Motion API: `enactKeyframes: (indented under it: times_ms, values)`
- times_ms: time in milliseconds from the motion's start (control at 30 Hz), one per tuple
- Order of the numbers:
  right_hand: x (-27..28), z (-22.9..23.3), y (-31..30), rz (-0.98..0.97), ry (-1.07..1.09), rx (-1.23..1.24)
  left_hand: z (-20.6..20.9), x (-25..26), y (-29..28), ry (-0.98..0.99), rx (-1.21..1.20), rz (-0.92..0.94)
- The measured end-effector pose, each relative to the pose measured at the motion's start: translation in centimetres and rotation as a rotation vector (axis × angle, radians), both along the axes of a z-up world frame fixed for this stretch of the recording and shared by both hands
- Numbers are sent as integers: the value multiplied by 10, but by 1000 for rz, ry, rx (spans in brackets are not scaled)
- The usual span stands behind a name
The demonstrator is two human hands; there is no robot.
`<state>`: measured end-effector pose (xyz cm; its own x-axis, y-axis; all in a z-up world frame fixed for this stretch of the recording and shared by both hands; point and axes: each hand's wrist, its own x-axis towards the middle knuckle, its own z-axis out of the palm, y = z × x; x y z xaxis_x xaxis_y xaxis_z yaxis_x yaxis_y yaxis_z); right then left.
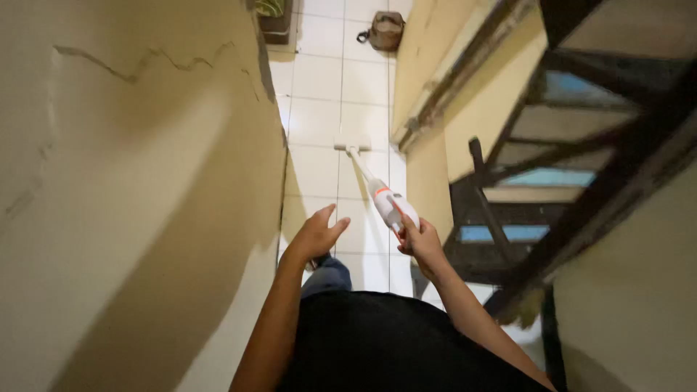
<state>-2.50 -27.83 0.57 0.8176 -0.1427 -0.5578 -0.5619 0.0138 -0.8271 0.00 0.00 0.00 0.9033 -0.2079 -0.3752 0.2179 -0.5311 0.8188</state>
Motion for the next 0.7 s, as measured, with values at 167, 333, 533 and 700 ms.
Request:
enactKeyframes:
  times_ms: [167,333,533,700]
  values:
    - [86,-26,23,30,-4,50,19,70,36,-108,130,116]
    - [151,-19,56,-48,-13,81,-13,131,53,-205,135,179]
    - [203,-32,71,-58,61,-114,-31,173,58,-331,134,229]
    - [265,-43,65,-162,86,-53,1,221,73,-203,73,244]
